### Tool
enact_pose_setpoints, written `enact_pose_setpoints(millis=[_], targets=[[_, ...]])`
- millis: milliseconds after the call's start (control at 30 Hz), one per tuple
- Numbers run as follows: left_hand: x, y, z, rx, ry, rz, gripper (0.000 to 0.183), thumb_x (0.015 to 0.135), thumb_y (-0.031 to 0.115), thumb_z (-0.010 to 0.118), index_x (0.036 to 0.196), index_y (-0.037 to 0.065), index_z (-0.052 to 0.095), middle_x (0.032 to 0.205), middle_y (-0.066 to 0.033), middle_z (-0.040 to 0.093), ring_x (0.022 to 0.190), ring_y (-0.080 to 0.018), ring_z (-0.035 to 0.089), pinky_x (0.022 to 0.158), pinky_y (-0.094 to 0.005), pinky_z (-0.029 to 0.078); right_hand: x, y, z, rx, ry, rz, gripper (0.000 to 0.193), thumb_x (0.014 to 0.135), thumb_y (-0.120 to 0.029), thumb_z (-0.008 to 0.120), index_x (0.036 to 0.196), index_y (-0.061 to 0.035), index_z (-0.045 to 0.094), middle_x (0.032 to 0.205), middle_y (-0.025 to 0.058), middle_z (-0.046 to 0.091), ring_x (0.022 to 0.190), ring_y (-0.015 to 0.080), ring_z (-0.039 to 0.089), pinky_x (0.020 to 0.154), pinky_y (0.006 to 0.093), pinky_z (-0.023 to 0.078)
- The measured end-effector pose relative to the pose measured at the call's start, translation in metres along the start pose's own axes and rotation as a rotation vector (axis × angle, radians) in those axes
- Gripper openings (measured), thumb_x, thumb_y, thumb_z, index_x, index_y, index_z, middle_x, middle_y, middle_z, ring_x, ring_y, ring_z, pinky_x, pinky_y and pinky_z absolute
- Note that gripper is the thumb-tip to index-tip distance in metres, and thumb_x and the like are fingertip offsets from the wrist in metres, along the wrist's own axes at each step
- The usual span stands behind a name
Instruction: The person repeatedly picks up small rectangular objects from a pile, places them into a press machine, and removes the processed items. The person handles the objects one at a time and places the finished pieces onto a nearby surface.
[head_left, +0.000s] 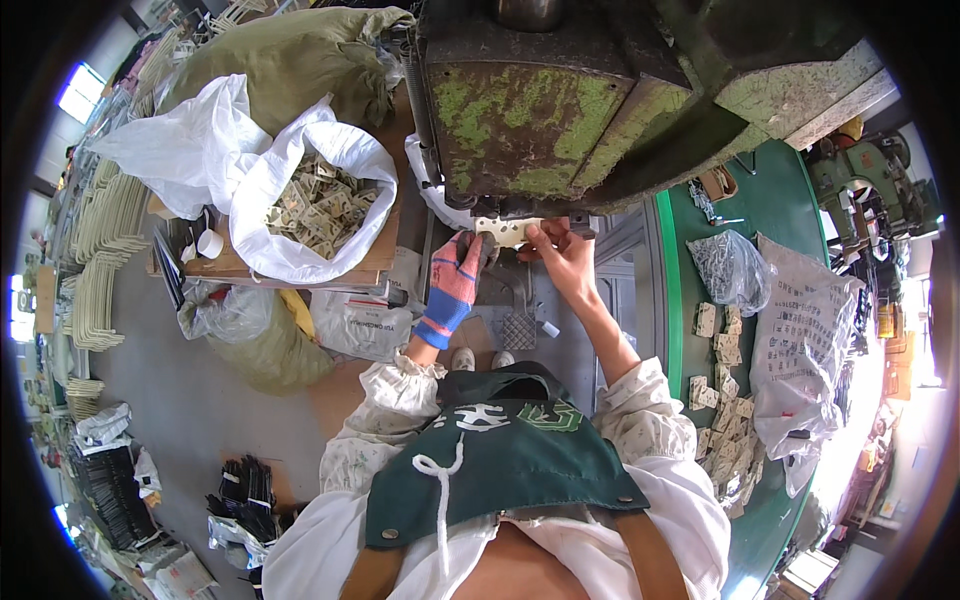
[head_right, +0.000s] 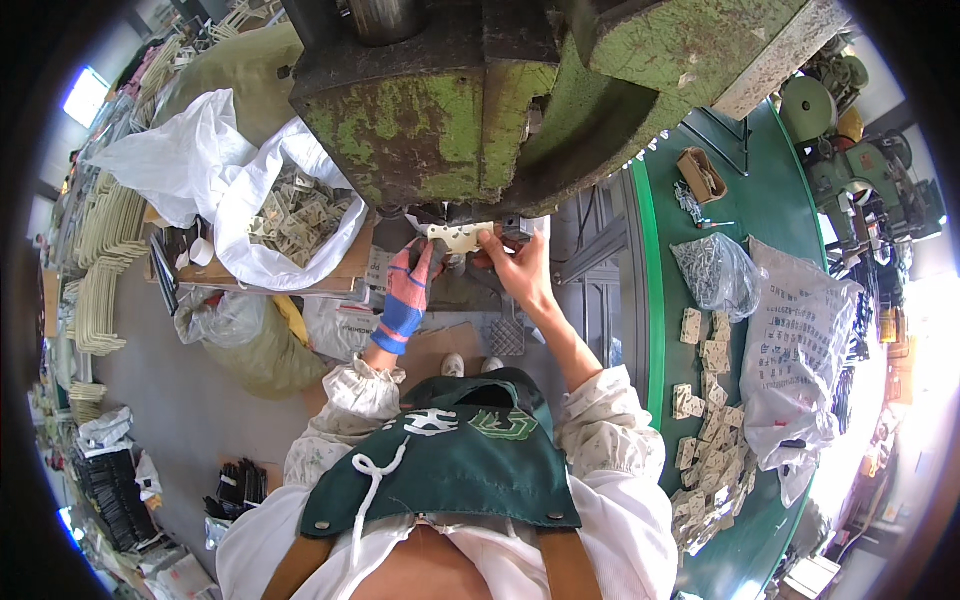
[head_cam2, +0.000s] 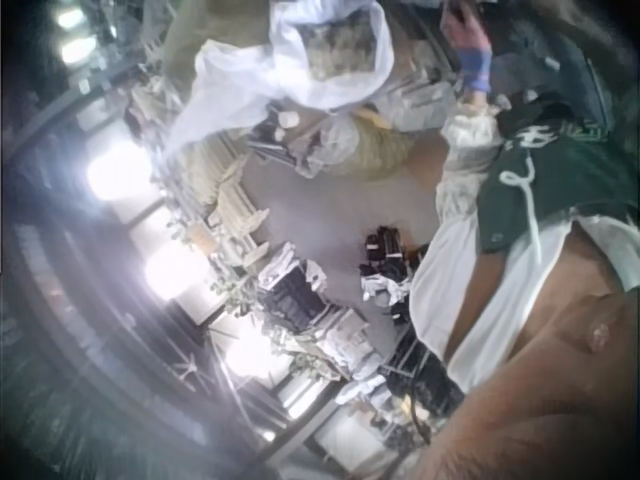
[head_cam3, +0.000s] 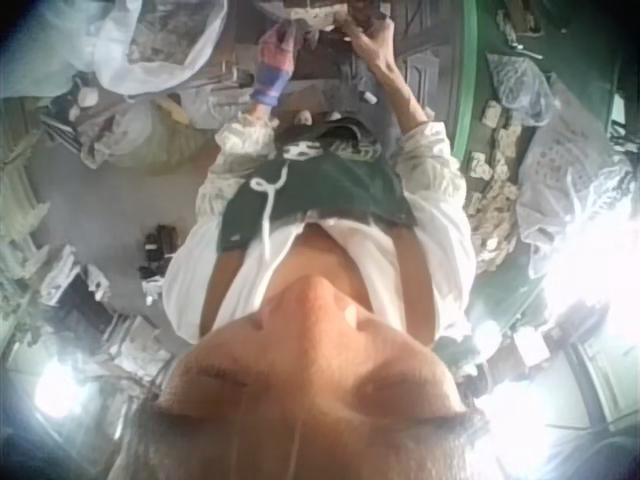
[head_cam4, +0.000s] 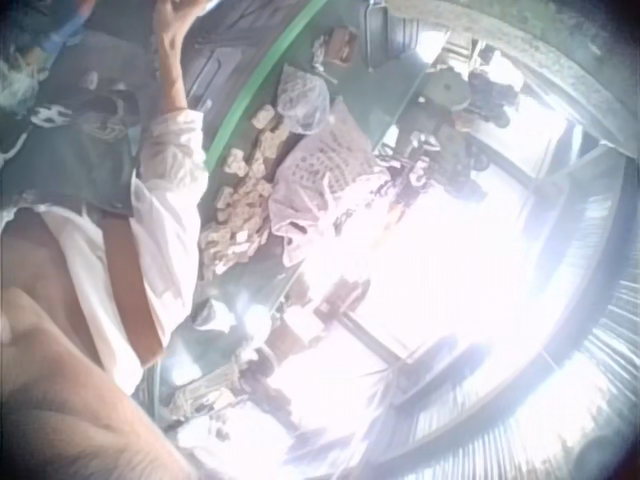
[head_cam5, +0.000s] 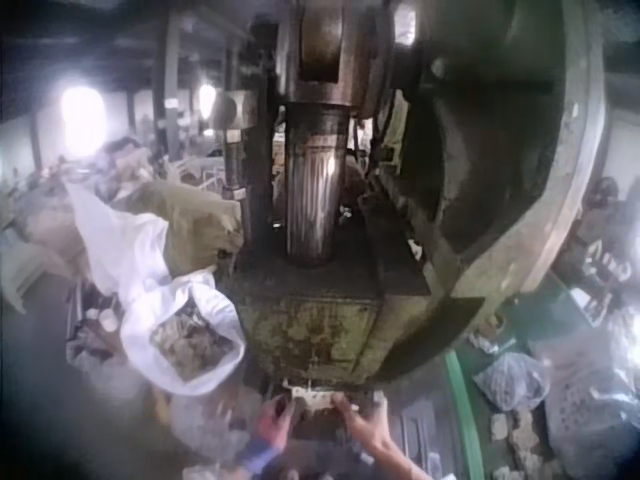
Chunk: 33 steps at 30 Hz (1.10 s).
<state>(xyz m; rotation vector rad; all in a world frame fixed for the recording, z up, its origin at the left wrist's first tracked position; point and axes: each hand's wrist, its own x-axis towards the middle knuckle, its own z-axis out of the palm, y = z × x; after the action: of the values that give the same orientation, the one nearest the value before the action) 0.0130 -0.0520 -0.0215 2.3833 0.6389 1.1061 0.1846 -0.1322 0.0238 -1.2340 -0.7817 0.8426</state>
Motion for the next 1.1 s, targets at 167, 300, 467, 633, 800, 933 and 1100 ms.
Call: enact_pose_setpoints(millis=[167, 300, 467, 633, 800, 933, 1100], targets=[[-0.012, 0.003, -0.007, 0.022, -0.012, -0.051, 0.053, 0.075, -0.005, 0.058, 0.127, 0.004, 0.048, 0.116, -0.0191, 0.052, 0.099, -0.0362, 0.053, 0.081, -0.0402, 0.044, -0.006, -0.020, 0.011, -0.095, -0.005, 0.062, 0.028, 0.085, -0.015, 0.065, 0.100, 0.0053, 0.054, 0.083, 0.0100, 0.064, 0.069, 0.0131, 0.061, 0.056, 0.0260, 0.054], [-0.007, 0.005, -0.004, 0.182, -0.019, -0.001, 0.054, 0.074, -0.003, 0.057, 0.127, 0.004, 0.047, 0.112, -0.0193, 0.053, 0.098, -0.0373, 0.052, 0.082, -0.0421, 0.043, -0.005, -0.011, 0.003, -0.148, 0.044, 0.060, 0.032, 0.086, -0.019, 0.066, 0.099, 0.0073, 0.054, 0.085, 0.0120, 0.065, 0.068, 0.0148, 0.062, 0.055, 0.0270, 0.053], [-0.006, -0.012, 0.003, -0.127, -0.101, -0.151, 0.040, 0.079, 0.001, 0.056, 0.119, 0.004, 0.054, 0.079, -0.0147, 0.061, 0.067, -0.0285, 0.059, 0.061, -0.0359, 0.048, 0.003, -0.032, 0.008, -0.135, 0.033, 0.285, 0.037, 0.084, -0.025, 0.065, 0.100, 0.0068, 0.057, 0.085, 0.0140, 0.065, 0.064, 0.0156, 0.063, 0.054, 0.0246, 0.052], [0.014, 0.006, -0.010, -0.828, -0.090, -0.724, 0.026, 0.091, 0.020, 0.050, 0.092, -0.001, 0.065, 0.067, -0.0052, 0.061, 0.053, -0.0075, 0.052, 0.050, -0.0221, 0.041, 0.042, 0.035, -0.057, -0.083, -0.106, 0.184, 0.020, 0.079, -0.012, 0.064, 0.095, -0.0011, 0.062, 0.081, 0.0125, 0.066, 0.069, 0.0223, 0.065, 0.059, 0.0314, 0.053], [0.020, 0.008, -0.012, -1.005, -0.173, -1.029, 0.031, 0.090, 0.032, 0.056, 0.075, 0.006, 0.064, 0.064, -0.0032, 0.062, 0.047, -0.0058, 0.050, 0.044, -0.0196, 0.035, 0.120, 0.192, -0.107, -1.324, -0.262, -0.533, 0.033, 0.082, -0.028, 0.056, 0.096, 0.0005, 0.064, 0.092, 0.0215, 0.065, 0.080, 0.0339, 0.062, 0.072, 0.0437, 0.048], [0.008, -0.006, -0.004, -0.627, 0.031, -0.632, 0.030, 0.092, 0.026, 0.053, 0.082, 0.002, 0.065, 0.063, -0.0037, 0.059, 0.049, -0.0077, 0.050, 0.047, -0.0205, 0.036, 0.134, 0.237, -0.098, -1.288, -0.142, -0.742, 0.029, 0.078, -0.026, 0.058, 0.092, -0.0012, 0.064, 0.090, 0.0230, 0.064, 0.082, 0.0343, 0.061, 0.073, 0.0428, 0.046], [0.022, 0.018, 0.001, -1.124, 0.064, -0.892, 0.030, 0.090, 0.025, 0.053, 0.080, -0.001, 0.064, 0.064, -0.0047, 0.061, 0.046, -0.0058, 0.044, 0.045, -0.0210, 0.034, 0.143, 0.256, -0.108, -1.254, -0.330, -0.388, 0.023, 0.076, -0.023, 0.060, 0.093, -0.0073, 0.062, 0.093, 0.0168, 0.063, 0.087, 0.0312, 0.059, 0.077, 0.0421, 0.044]])
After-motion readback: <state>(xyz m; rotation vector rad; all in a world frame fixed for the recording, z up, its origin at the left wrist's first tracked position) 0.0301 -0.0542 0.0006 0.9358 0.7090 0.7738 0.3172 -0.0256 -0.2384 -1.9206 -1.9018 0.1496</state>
